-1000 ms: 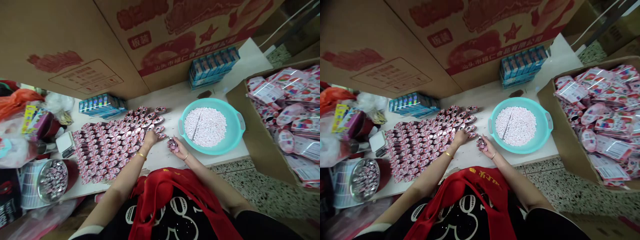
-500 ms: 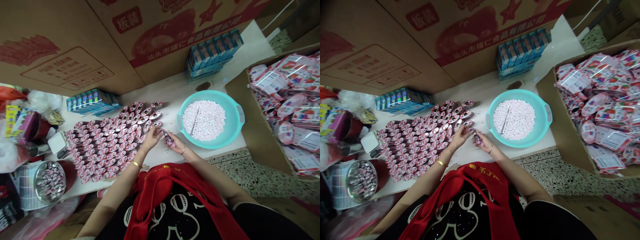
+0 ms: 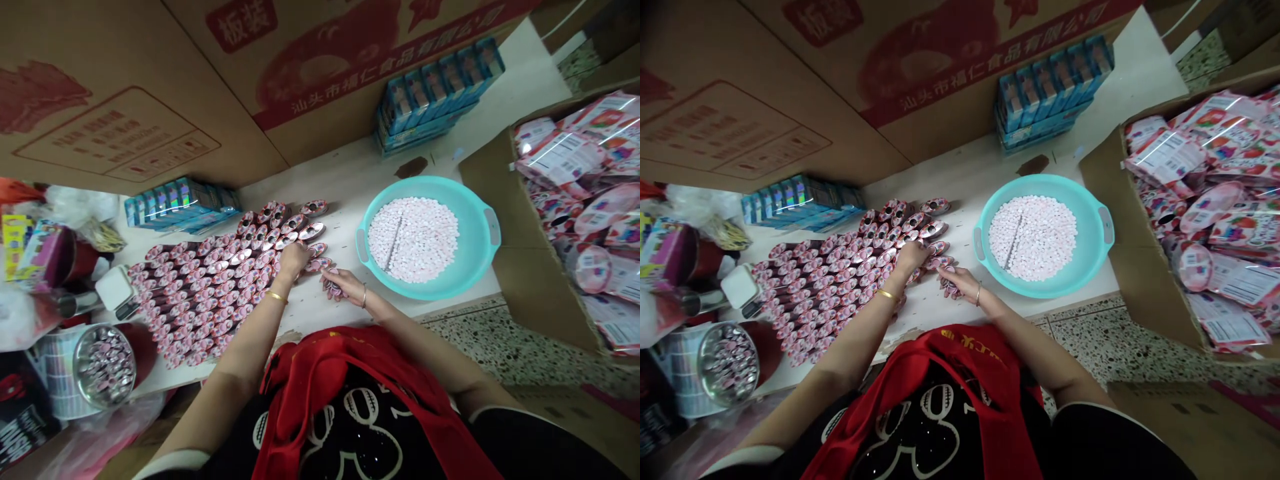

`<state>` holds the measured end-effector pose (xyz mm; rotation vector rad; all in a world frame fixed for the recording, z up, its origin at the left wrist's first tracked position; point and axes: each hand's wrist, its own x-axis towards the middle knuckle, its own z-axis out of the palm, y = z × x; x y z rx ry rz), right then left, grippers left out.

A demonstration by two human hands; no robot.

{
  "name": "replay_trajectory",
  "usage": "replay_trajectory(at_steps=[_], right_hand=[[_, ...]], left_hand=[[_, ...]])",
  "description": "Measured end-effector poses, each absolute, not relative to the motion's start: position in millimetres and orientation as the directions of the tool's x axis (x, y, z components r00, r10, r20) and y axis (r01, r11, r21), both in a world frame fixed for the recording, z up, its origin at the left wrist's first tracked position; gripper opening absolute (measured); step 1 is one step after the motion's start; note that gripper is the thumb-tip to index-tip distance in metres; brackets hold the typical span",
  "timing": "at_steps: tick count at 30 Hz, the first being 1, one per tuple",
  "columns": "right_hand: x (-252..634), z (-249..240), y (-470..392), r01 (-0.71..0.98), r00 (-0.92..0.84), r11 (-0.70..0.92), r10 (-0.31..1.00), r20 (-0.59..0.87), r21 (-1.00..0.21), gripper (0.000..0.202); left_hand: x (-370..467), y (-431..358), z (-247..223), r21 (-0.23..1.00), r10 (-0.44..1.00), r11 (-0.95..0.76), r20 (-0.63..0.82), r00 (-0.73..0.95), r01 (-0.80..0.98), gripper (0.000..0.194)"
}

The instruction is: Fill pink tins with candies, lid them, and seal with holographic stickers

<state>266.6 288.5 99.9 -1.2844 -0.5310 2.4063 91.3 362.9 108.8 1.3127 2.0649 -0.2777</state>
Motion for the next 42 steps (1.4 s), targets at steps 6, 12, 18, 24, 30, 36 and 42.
replay_trajectory(at_steps=[6,12,18,24,30,36,42], right_hand=[[266,94,289,-0.053,-0.548,-0.856,0.456,-0.701,-0.515,0.042],[263,88,295,-0.034,-0.549,-0.841,0.468,-0.693,-0.541,0.039],[255,86,299,0.022,-0.56,-0.838,0.442,-0.701,-0.546,0.028],[247,97,314,-0.158,-0.621,-0.842,0.491,-0.611,-0.516,0.028],[237,82,327,-0.083,-0.519,-0.825,0.514,-0.683,-0.559,0.016],[241,80,332,-0.176,-0.545,-0.85,0.505,-0.669,-0.497,0.015],[257,91,330,-0.32,-0.658,-0.876,0.479,-0.581,-0.36,0.022]], left_hand=[[86,387,102,0.026,0.658,0.38,-0.711,-0.25,0.925,0.037],[95,361,118,0.271,0.79,0.334,-0.602,-0.112,0.903,0.033],[106,328,125,0.762,0.76,0.372,-0.578,0.297,0.531,0.012],[92,366,127,0.754,0.877,0.364,-0.475,0.072,0.547,0.015],[90,369,123,0.715,0.66,0.475,-0.675,0.33,0.512,0.029],[94,376,118,0.723,0.77,0.306,-0.571,0.285,0.619,0.017],[94,389,116,0.742,0.862,0.28,-0.474,0.181,0.61,0.011]])
